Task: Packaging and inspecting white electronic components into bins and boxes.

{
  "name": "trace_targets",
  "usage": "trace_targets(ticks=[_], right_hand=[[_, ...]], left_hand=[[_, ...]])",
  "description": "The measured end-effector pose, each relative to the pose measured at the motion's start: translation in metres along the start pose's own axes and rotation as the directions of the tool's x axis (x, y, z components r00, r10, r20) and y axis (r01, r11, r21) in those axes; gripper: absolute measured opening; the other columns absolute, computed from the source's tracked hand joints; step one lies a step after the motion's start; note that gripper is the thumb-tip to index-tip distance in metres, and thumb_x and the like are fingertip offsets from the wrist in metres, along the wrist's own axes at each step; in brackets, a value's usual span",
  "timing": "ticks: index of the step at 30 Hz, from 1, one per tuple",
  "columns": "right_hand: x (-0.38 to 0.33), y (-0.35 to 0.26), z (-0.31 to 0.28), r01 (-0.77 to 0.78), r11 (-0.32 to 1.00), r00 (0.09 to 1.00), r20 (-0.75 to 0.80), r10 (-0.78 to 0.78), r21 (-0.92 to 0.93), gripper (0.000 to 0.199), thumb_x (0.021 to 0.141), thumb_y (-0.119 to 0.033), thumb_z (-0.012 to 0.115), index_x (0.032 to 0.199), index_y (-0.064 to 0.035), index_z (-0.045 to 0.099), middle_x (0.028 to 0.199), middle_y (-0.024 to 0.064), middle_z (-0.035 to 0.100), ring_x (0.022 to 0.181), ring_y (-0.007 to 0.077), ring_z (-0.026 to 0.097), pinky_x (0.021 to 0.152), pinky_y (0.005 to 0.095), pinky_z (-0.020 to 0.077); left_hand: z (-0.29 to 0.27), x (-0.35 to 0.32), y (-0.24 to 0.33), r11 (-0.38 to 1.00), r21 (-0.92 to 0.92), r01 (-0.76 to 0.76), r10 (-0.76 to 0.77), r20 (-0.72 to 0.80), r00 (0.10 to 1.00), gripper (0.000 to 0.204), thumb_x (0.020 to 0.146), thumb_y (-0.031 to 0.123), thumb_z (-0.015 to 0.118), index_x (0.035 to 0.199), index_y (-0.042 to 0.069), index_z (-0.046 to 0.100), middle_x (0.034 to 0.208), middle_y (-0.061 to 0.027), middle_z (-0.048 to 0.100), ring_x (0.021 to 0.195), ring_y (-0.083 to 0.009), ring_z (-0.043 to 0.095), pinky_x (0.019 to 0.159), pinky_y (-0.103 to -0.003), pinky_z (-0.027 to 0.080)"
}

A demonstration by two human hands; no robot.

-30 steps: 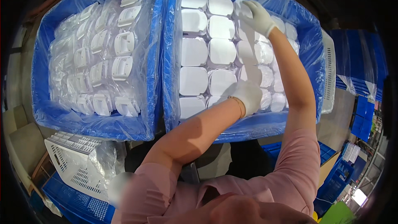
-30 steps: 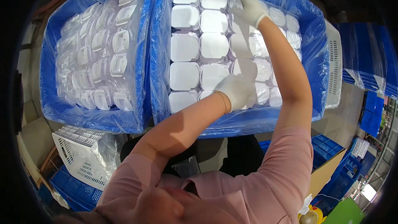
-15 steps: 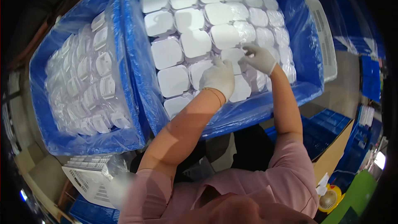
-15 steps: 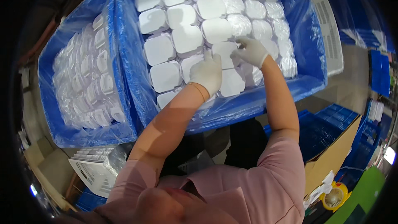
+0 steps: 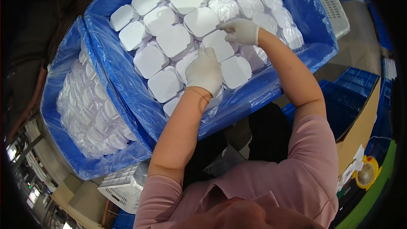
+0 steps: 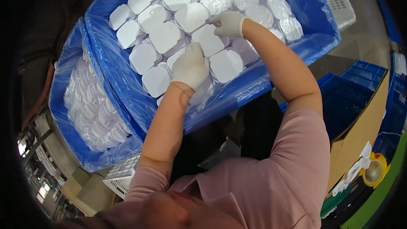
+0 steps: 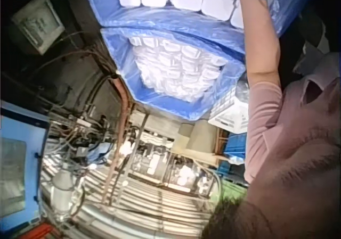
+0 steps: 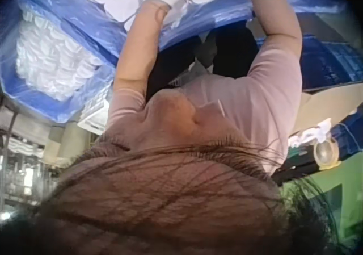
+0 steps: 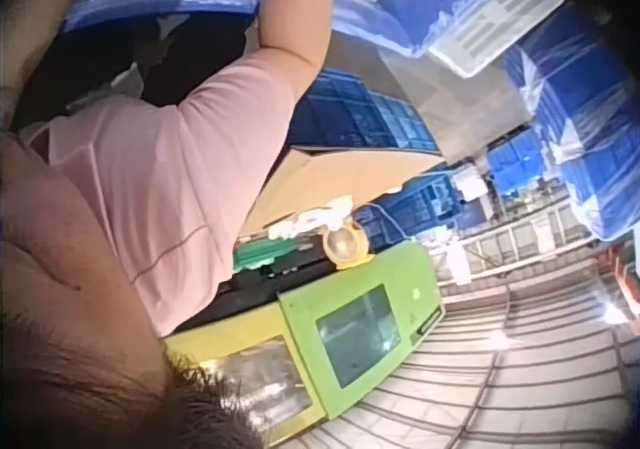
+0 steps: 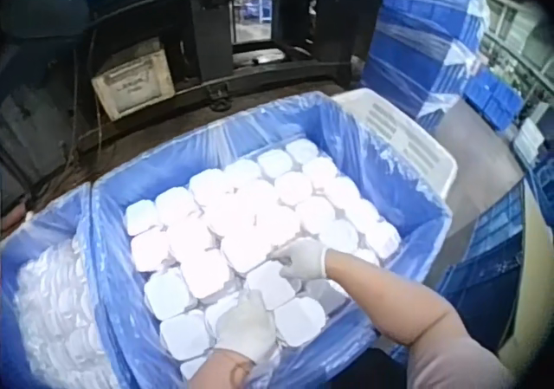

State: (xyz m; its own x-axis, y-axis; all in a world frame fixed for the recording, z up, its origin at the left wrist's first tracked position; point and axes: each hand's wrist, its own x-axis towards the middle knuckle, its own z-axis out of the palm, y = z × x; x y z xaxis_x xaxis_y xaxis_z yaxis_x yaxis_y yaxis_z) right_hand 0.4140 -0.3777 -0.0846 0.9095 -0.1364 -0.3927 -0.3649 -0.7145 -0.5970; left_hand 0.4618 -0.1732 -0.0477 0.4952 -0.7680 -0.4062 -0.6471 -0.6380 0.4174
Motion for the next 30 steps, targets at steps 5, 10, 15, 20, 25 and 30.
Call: trace_targets(ticks=[5, 10, 15, 20, 25, 30], right_hand=[[0.002, -0.002, 0.001, -0.023, 0.997, 1.000, 0.009, 0.024, -0.073, 0.053, 0.077, -0.024, 0.059, 0.128, -0.0122, 0.056, 0.083, 0.0124, 0.061, 0.078, 0.0251, 0.060, 0.073, 0.0342, 0.0475], [0.004, 0.007, 0.006, -0.041, 0.991, 0.999, -0.019, 0.039, -0.129, 0.054, 0.076, -0.029, 0.059, 0.128, -0.0147, 0.057, 0.085, 0.0130, 0.062, 0.080, 0.0284, 0.060, 0.076, 0.0361, 0.0477], [0.003, 0.002, 0.004, -0.023, 0.996, 1.000, -0.004, 0.023, -0.082, 0.055, 0.075, -0.029, 0.060, 0.127, -0.0121, 0.057, 0.086, 0.0141, 0.062, 0.080, 0.0283, 0.061, 0.076, 0.0354, 0.0478], [-0.001, -0.002, -0.011, -0.028, 0.997, 0.999, 0.017, 0.029, -0.071, 0.052, 0.078, -0.029, 0.060, 0.126, -0.0072, 0.057, 0.089, 0.0146, 0.064, 0.082, 0.0271, 0.062, 0.077, 0.0341, 0.0483], [-0.004, -0.003, -0.024, -0.149, 0.988, 0.974, -0.165, 0.153, 0.039, 0.046, 0.079, -0.030, 0.052, 0.119, -0.0078, 0.061, 0.111, 0.0182, 0.064, 0.103, 0.0326, 0.061, 0.092, 0.0366, 0.0470], [0.003, 0.013, -0.015, -0.093, 0.996, 0.987, -0.137, 0.089, -0.017, 0.049, 0.080, -0.034, 0.055, 0.121, -0.0075, 0.060, 0.112, 0.0193, 0.064, 0.103, 0.0331, 0.061, 0.092, 0.0363, 0.0469]], left_hand=[[0.002, 0.002, -0.004, 1.000, 0.000, -0.020, 0.020, -0.005, 1.000, 0.037, 0.083, 0.022, 0.058, 0.111, 0.001, 0.047, 0.115, -0.0203, 0.053, 0.093, -0.0356, 0.063, 0.077, -0.046, 0.050], [-0.008, 0.000, 0.005, 0.999, 0.043, 0.032, -0.035, 0.073, 0.997, 0.048, 0.075, 0.023, 0.068, 0.112, 0.000, 0.046, 0.118, -0.0197, 0.050, 0.096, -0.0338, 0.062, 0.078, -0.044, 0.051], [-0.012, -0.002, 0.005, 0.997, 0.070, 0.027, -0.033, 0.082, 0.996, 0.051, 0.073, 0.023, 0.070, 0.112, 0.000, 0.045, 0.118, -0.0194, 0.050, 0.096, -0.0329, 0.062, 0.078, -0.043, 0.052], [-0.014, -0.004, 0.008, 0.996, 0.078, 0.031, -0.035, 0.054, 0.998, 0.051, 0.073, 0.024, 0.071, 0.110, 0.000, 0.046, 0.118, -0.0192, 0.049, 0.094, -0.0322, 0.063, 0.077, -0.043, 0.052], [-0.013, -0.001, 0.005, 0.994, 0.085, 0.067, -0.064, -0.030, 0.997, 0.047, 0.073, 0.022, 0.071, 0.108, 0.001, 0.047, 0.119, -0.0188, 0.049, 0.090, -0.0326, 0.064, 0.074, -0.044, 0.052], [-0.011, -0.001, 0.006, 0.994, 0.105, 0.032, -0.026, -0.062, 0.998, 0.047, 0.073, 0.022, 0.071, 0.108, 0.001, 0.047, 0.120, -0.0190, 0.048, 0.090, -0.0324, 0.064, 0.072, -0.043, 0.053]])
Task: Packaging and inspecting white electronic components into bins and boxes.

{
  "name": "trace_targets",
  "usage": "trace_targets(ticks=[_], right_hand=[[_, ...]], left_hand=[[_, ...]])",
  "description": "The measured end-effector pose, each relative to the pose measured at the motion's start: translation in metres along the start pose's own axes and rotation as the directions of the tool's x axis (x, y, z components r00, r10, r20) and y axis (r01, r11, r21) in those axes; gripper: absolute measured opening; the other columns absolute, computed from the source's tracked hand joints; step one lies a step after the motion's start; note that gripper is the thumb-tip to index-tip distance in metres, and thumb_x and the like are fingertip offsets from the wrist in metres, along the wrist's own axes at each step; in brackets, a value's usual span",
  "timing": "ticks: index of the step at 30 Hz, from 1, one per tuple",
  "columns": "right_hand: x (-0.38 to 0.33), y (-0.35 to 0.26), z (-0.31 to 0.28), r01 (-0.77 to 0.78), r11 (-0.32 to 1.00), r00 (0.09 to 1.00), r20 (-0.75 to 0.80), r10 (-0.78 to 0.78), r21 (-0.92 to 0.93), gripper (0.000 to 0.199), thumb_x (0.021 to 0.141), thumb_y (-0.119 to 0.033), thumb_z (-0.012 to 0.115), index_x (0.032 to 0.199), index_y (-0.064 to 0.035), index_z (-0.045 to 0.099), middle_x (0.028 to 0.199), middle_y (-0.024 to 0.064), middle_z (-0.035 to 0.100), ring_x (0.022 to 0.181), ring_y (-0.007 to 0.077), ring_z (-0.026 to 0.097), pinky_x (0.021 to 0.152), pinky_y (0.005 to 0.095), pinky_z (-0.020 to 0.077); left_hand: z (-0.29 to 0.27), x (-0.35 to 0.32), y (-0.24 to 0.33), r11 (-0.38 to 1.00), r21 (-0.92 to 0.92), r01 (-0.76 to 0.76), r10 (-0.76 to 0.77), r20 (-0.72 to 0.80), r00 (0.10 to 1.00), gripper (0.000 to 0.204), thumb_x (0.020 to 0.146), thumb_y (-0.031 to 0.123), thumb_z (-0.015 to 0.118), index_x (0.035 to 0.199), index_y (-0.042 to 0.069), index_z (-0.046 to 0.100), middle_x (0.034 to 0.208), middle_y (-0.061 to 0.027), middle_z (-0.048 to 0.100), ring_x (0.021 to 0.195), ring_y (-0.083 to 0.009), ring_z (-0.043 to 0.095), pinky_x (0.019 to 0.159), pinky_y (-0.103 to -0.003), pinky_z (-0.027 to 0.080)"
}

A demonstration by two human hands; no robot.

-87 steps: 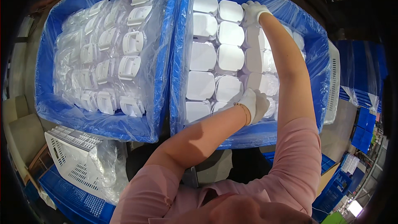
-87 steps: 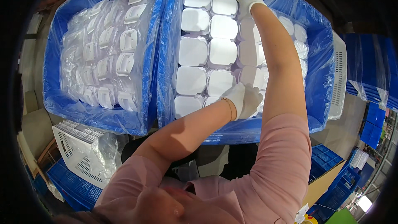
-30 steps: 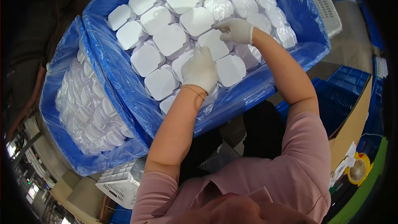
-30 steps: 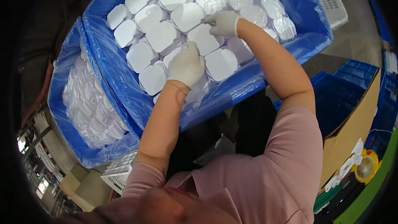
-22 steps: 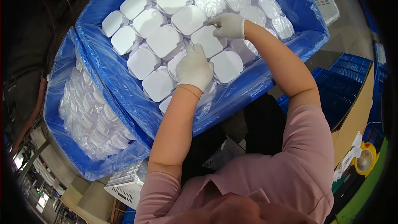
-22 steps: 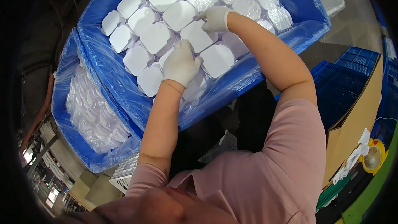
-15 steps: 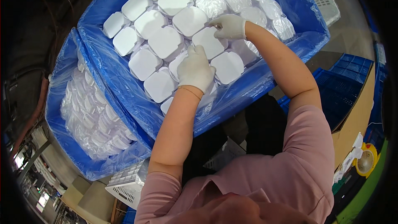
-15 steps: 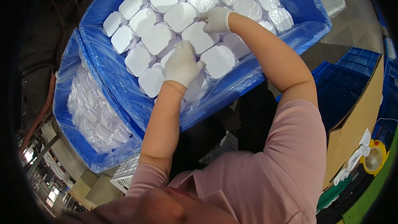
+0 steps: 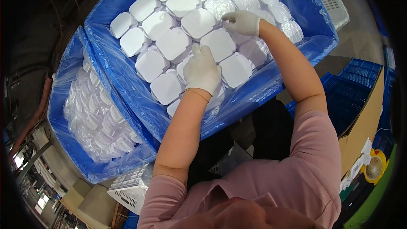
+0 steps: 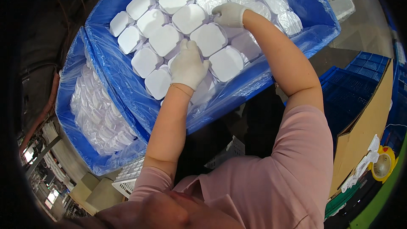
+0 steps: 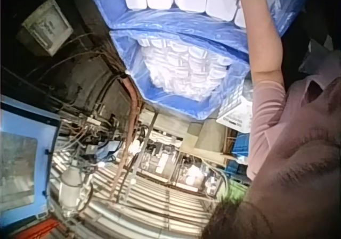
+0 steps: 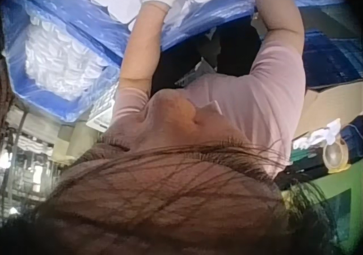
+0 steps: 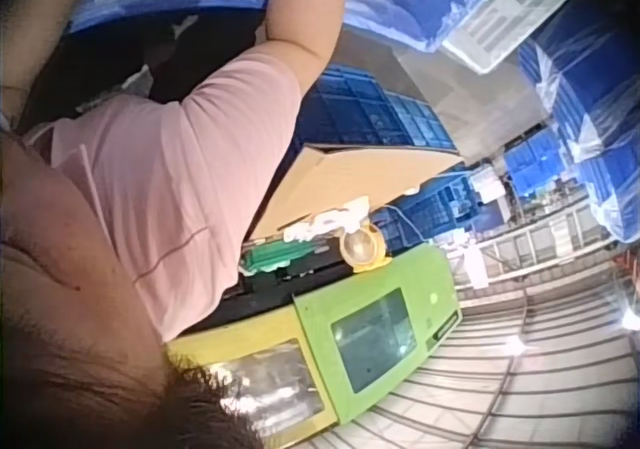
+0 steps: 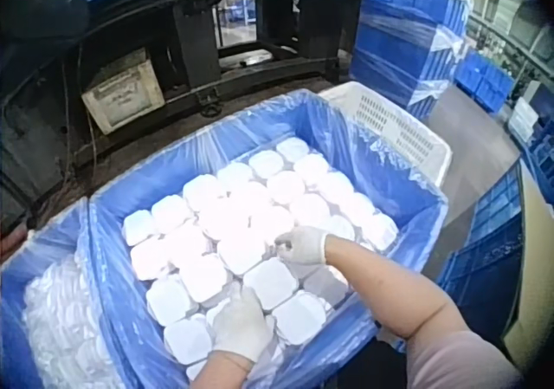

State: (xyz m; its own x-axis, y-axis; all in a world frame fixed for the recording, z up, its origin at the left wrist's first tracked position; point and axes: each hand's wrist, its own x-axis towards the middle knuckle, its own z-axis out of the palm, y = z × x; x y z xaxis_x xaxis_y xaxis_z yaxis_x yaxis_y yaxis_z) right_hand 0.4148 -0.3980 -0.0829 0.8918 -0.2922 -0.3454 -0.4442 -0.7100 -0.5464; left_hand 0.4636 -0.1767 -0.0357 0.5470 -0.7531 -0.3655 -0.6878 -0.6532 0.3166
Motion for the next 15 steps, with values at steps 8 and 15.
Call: trace_targets(ticks=[8, 15], right_hand=[[-0.013, -0.028, 0.002, -0.054, 0.992, 0.987, 0.142, 0.071, -0.116, 0.096, 0.064, -0.051, 0.075, 0.138, -0.0013, 0.039, 0.121, 0.0308, 0.053, 0.112, 0.0397, 0.055, 0.094, 0.0386, 0.0451], [-0.022, -0.055, 0.002, -0.076, 0.953, 0.969, 0.204, 0.140, -0.295, 0.117, 0.056, -0.045, 0.082, 0.146, -0.0040, 0.019, 0.125, 0.0277, 0.048, 0.115, 0.0400, 0.052, 0.094, 0.0406, 0.0451]], left_hand=[[0.001, -0.003, 0.000, 0.993, 0.074, -0.096, 0.103, -0.097, 0.990, 0.049, 0.074, 0.019, 0.069, 0.116, 0.007, 0.048, 0.139, -0.0245, 0.037, 0.091, -0.0323, 0.065, 0.070, -0.040, 0.054], [0.006, 0.000, -0.003, 0.985, 0.142, -0.095, 0.099, -0.025, 0.995, 0.040, 0.079, 0.011, 0.057, 0.118, 0.010, 0.051, 0.143, -0.0255, 0.033, 0.090, -0.0294, 0.065, 0.070, -0.039, 0.054]])
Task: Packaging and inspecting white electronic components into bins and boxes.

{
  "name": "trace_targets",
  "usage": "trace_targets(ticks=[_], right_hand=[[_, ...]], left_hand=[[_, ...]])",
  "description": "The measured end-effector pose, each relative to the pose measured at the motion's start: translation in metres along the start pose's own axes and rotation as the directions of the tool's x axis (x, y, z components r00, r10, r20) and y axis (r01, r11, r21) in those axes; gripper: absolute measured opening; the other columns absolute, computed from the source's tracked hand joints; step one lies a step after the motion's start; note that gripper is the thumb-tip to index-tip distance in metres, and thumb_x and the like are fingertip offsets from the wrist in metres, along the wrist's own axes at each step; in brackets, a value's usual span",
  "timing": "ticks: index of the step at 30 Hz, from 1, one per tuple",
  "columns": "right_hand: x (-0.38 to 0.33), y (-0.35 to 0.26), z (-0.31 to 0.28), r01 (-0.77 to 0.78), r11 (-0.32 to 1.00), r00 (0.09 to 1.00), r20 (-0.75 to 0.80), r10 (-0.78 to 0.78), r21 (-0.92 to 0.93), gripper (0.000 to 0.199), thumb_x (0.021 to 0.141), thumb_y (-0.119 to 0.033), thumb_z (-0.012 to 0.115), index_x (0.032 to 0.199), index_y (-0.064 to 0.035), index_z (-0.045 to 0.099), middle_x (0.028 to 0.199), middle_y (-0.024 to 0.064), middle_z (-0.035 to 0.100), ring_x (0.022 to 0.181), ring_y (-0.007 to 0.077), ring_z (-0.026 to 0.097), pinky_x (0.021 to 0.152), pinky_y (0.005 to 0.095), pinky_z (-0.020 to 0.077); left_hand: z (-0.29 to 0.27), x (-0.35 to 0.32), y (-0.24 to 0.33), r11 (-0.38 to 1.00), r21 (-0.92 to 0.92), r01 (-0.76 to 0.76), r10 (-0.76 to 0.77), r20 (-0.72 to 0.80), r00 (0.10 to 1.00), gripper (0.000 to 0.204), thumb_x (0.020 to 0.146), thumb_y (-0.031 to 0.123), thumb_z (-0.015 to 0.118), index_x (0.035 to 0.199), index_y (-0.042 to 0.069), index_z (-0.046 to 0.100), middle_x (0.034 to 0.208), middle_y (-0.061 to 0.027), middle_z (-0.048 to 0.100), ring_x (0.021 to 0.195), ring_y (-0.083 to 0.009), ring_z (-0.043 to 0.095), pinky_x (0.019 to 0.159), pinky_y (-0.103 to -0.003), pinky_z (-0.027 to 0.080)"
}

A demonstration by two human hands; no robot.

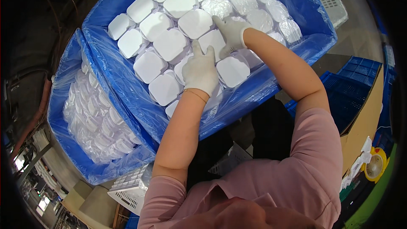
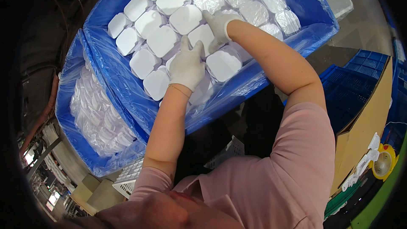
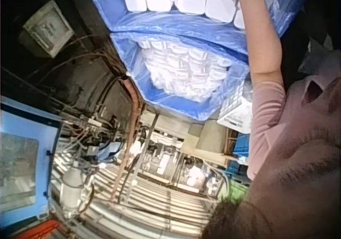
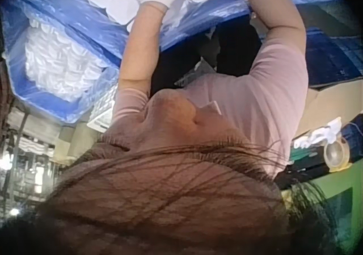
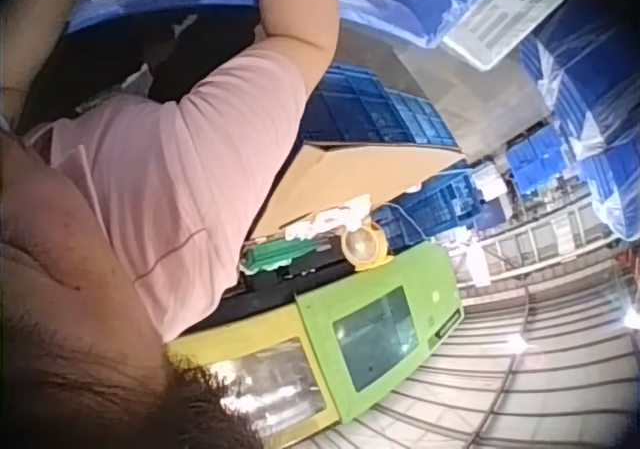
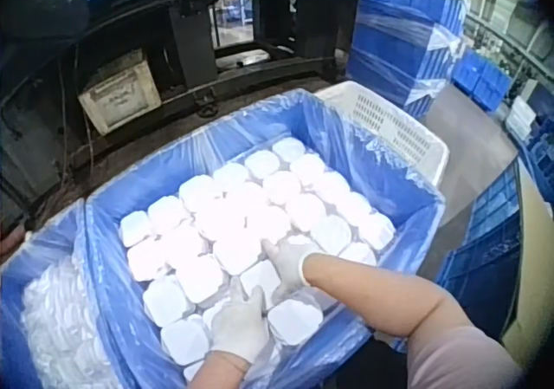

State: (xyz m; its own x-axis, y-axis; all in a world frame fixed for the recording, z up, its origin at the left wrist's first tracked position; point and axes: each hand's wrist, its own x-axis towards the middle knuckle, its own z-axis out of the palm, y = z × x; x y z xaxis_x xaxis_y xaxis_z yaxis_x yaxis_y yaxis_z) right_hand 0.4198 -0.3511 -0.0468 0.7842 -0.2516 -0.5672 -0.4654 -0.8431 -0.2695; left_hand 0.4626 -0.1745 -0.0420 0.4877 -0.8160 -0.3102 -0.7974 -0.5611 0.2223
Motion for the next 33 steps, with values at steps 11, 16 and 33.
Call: trace_targets(ticks=[11, 16, 33], right_hand=[[-0.005, 0.037, -0.028, -0.048, 0.985, 0.999, -0.023, 0.044, -0.166, 0.049, 0.077, -0.013, 0.062, 0.123, 0.0013, 0.053, 0.109, 0.0251, 0.063, 0.096, 0.0359, 0.064, 0.082, 0.0425, 0.0517], [0.003, 0.026, -0.021, -0.107, 0.975, 0.993, 0.034, 0.116, -0.193, 0.035, 0.080, -0.012, 0.054, 0.113, -0.0110, 0.064, 0.105, 0.0143, 0.067, 0.093, 0.0327, 0.064, 0.083, 0.0405, 0.0498], [0.038, 0.074, 0.013, 0.050, 0.996, 0.791, -0.611, 0.003, 0.070, 0.043, 0.082, -0.028, 0.063, 0.119, -0.0054, 0.060, 0.102, 0.0199, 0.065, 0.095, 0.0314, 0.062, 0.083, 0.0377, 0.0487]], left_hand=[[-0.001, -0.002, 0.002, 1.000, -0.018, 0.016, -0.016, 0.024, 1.000, 0.049, 0.078, 0.010, 0.057, 0.127, 0.010, 0.050, 0.144, -0.0240, 0.033, 0.090, -0.0301, 0.065, 0.072, -0.041, 0.053], [-0.002, -0.004, 0.001, 0.997, -0.071, 0.011, -0.010, 0.023, 1.000, 0.045, 0.078, 0.009, 0.053, 0.123, 0.009, 0.051, 0.144, -0.0254, 0.032, 0.090, -0.0309, 0.065, 0.071, -0.042, 0.053], [0.011, -0.003, 0.002, 0.983, -0.182, 0.033, -0.052, -0.098, 0.994, 0.034, 0.090, 0.014, 0.044, 0.119, -0.002, 0.054, 0.132, -0.0261, 0.046, 0.085, -0.0303, 0.064, 0.071, -0.044, 0.051]])
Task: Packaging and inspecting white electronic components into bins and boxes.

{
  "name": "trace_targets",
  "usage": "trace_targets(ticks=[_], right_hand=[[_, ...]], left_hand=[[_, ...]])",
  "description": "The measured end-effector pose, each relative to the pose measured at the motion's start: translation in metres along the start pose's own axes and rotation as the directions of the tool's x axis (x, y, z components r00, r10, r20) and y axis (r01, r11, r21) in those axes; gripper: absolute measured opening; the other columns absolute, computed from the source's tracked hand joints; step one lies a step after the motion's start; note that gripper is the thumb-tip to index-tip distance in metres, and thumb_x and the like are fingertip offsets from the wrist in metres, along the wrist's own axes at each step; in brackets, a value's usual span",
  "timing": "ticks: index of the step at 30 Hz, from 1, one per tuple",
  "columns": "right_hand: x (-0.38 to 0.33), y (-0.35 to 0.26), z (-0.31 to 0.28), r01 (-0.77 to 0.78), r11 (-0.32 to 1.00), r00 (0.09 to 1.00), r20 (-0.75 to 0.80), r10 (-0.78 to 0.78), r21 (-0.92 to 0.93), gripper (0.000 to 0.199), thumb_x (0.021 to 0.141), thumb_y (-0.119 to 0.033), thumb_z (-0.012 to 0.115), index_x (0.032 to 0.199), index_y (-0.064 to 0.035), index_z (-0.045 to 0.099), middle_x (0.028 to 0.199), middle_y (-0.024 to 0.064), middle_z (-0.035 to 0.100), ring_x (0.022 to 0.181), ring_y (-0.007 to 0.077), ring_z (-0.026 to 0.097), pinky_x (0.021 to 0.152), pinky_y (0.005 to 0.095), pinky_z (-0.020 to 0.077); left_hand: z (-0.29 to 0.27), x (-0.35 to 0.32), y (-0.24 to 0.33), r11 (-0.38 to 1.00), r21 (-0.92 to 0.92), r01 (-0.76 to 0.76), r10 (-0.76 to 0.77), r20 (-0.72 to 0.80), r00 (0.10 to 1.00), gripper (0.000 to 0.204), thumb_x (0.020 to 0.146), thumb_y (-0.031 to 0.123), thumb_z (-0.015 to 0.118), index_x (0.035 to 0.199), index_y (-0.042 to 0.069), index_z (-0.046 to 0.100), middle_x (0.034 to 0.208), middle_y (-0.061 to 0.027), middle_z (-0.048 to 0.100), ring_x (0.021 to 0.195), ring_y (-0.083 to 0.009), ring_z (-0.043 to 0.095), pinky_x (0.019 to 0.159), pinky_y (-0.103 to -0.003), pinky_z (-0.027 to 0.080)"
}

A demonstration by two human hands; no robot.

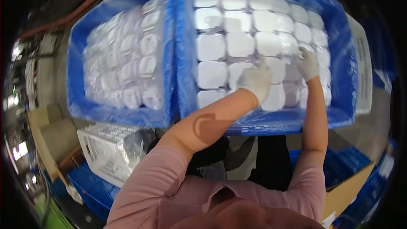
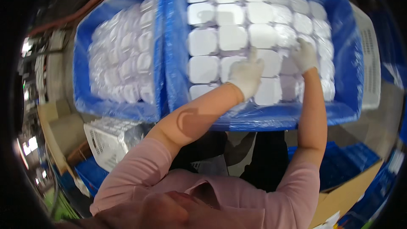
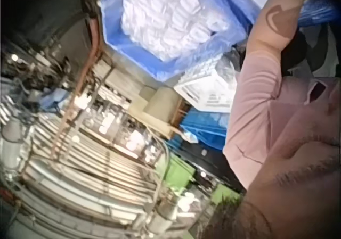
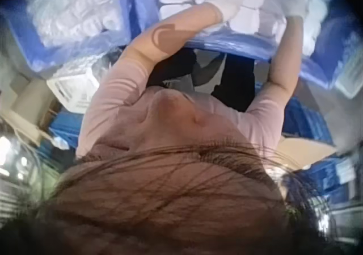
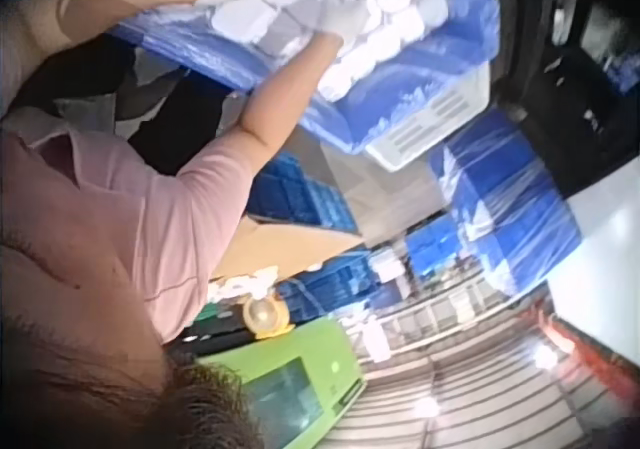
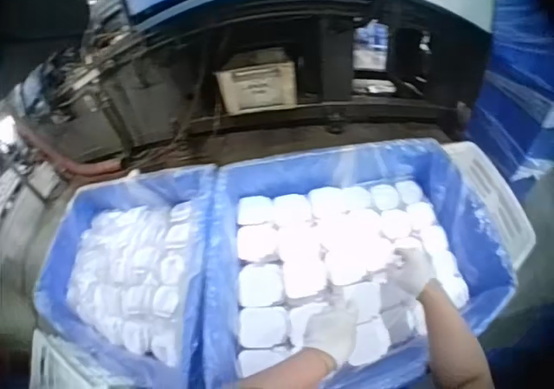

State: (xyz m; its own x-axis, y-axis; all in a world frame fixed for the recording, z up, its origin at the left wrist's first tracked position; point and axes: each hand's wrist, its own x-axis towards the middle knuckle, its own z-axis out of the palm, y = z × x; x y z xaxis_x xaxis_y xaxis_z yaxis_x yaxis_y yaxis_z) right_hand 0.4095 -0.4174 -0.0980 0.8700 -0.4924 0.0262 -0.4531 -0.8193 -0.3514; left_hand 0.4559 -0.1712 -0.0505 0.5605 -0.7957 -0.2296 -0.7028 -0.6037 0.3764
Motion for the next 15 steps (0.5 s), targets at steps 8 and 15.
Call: trace_targets(ticks=[8, 15], right_hand=[[-0.038, -0.060, -0.041, 0.121, 0.946, 0.953, -0.302, -0.025, 0.301, 0.037, 0.087, -0.014, 0.064, 0.121, -0.0022, 0.058, 0.114, 0.0142, 0.063, 0.102, 0.0207, 0.061, 0.087, 0.0314, 0.0474], [-0.117, -0.148, -0.033, 0.309, 0.924, 0.948, -0.154, -0.279, 0.224, 0.032, 0.081, -0.007, 0.062, 0.112, -0.0015, 0.060, 0.106, 0.0179, 0.061, 0.100, 0.0340, 0.058, 0.089, 0.0377, 0.0447]], left_hand=[[-0.019, 0.000, 0.007, 0.984, -0.096, 0.148, -0.138, 0.104, 0.985, 0.041, 0.082, 0.012, 0.055, 0.120, -0.004, 0.051, 0.132, -0.0259, 0.044, 0.090, -0.0291, 0.065, 0.075, -0.041, 0.051], [-0.012, 0.009, -0.009, 0.980, -0.051, 0.194, -0.198, -0.119, 0.973, 0.054, 0.078, 0.029, 0.068, 0.123, 0.003, 0.054, 0.138, -0.0199, 0.042, 0.107, -0.0270, 0.056, 0.082, -0.039, 0.045]])
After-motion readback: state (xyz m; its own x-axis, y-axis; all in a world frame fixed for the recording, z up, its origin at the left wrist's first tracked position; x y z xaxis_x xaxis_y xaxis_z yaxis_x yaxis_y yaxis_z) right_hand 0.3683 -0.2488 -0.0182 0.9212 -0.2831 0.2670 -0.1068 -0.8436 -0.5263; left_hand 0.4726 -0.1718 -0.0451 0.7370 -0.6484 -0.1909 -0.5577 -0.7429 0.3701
